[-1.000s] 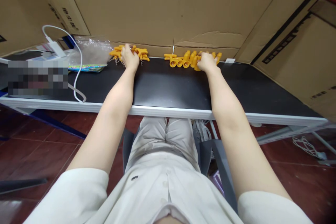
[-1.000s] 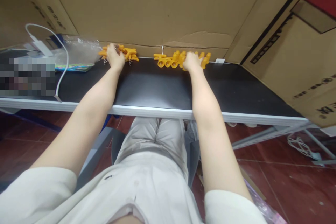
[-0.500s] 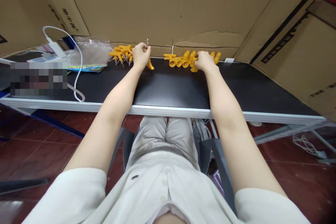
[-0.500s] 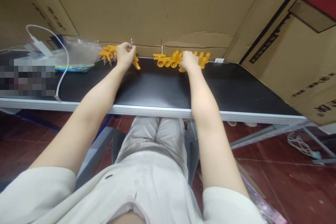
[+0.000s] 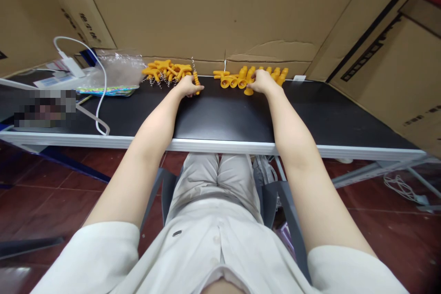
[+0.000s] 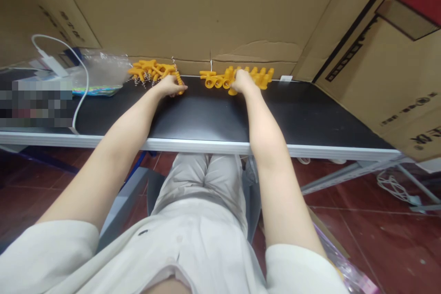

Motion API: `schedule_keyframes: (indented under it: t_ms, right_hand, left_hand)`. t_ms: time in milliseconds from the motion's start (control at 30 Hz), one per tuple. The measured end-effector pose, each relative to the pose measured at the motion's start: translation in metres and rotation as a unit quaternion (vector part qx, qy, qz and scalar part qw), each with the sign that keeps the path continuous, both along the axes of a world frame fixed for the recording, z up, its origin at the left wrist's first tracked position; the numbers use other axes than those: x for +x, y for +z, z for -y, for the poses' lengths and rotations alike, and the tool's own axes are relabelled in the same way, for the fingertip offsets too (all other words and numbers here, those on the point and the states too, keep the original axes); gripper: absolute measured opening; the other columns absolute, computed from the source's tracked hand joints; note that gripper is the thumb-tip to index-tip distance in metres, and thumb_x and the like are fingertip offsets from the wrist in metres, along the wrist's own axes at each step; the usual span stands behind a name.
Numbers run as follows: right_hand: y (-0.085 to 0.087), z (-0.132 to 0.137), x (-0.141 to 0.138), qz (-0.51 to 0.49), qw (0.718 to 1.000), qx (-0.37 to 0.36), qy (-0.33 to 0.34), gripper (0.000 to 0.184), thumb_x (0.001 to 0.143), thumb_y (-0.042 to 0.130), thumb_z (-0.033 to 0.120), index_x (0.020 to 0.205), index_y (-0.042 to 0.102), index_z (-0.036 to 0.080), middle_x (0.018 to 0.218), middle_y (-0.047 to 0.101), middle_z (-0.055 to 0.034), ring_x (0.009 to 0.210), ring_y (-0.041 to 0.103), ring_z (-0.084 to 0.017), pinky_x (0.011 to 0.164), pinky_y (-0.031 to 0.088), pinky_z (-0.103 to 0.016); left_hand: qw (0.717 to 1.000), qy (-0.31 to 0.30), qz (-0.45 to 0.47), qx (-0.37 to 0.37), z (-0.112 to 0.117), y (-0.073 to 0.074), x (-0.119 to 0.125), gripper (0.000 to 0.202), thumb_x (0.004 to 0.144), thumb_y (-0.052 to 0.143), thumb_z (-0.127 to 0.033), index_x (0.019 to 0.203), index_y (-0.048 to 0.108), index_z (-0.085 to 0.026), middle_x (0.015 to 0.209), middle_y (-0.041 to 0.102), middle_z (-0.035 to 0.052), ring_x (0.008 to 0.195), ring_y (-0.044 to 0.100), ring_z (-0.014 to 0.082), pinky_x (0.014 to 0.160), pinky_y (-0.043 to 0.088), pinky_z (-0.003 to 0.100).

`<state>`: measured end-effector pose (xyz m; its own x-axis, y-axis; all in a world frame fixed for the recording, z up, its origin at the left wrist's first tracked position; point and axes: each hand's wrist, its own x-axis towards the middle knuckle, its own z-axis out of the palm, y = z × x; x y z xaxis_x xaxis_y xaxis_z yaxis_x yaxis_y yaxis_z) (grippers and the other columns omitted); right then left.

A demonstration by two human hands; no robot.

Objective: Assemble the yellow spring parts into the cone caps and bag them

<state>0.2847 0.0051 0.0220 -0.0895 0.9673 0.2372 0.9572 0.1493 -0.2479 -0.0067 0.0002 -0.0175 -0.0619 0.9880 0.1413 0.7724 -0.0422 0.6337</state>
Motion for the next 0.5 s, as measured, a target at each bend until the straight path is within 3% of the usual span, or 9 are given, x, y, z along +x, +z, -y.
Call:
schedule_keyframes:
  t_ms: [67,167,300,433,500]
  right_hand:
    - [-0.002,0.001,-0.002,0.007,1.0,-0.018,-0.008,0.039,0.09,0.084,0.012,0.127,0.078,0.003,0.129,0.079,-0.0237,0.133,0.074,-0.043,0.12,0.057,-0.055]
    - [-0.005,0.0,-0.003,0.012,0.999,-0.032,-0.024,0.037,0.089,0.085,0.014,0.124,0.078,0.004,0.128,0.079,-0.0245,0.129,0.076,-0.042,0.116,0.06,-0.053]
    - [-0.008,-0.003,-0.004,-0.001,1.0,-0.009,-0.003,0.04,0.088,0.085,0.013,0.126,0.075,0.006,0.127,0.078,-0.0231,0.127,0.076,-0.041,0.114,0.06,-0.054]
    - [-0.006,0.0,-0.008,0.005,1.0,0.0,0.014,0.046,0.087,0.08,0.01,0.132,0.071,0.009,0.129,0.077,-0.0202,0.127,0.075,-0.039,0.114,0.06,-0.051]
    - [-0.004,0.001,-0.01,0.015,1.0,0.003,0.023,0.046,0.087,0.077,0.008,0.132,0.071,0.011,0.134,0.077,-0.0198,0.129,0.074,-0.039,0.114,0.06,-0.05]
  left_hand:
    - [1.0,-0.006,-0.022,-0.007,0.005,0.002,0.003,0.005,0.1,0.071,-0.021,0.102,0.073,-0.017,0.065,0.061,0.0021,0.064,0.07,0.0232,0.075,0.065,0.04]
    - [0.997,0.009,-0.08,-0.002,0.011,0.007,0.01,0.019,0.105,0.064,-0.026,0.117,0.076,-0.016,0.073,0.067,0.0046,0.073,0.077,0.0269,0.082,0.065,0.041]
    - [0.986,0.05,-0.158,0.02,0.019,0.016,0.019,0.032,0.111,0.057,-0.03,0.135,0.074,-0.018,0.104,0.079,0.0108,0.095,0.082,0.0298,0.105,0.06,0.041]
    - [0.978,0.065,-0.196,0.042,0.025,0.019,0.023,0.039,0.112,0.057,-0.037,0.145,0.07,-0.021,0.138,0.075,0.016,0.136,0.07,0.0371,0.119,0.052,0.045]
    - [0.977,0.065,-0.198,0.047,0.026,0.018,0.023,0.045,0.107,0.065,-0.041,0.148,0.067,-0.022,0.145,0.072,0.0166,0.144,0.064,0.0383,0.123,0.049,0.047]
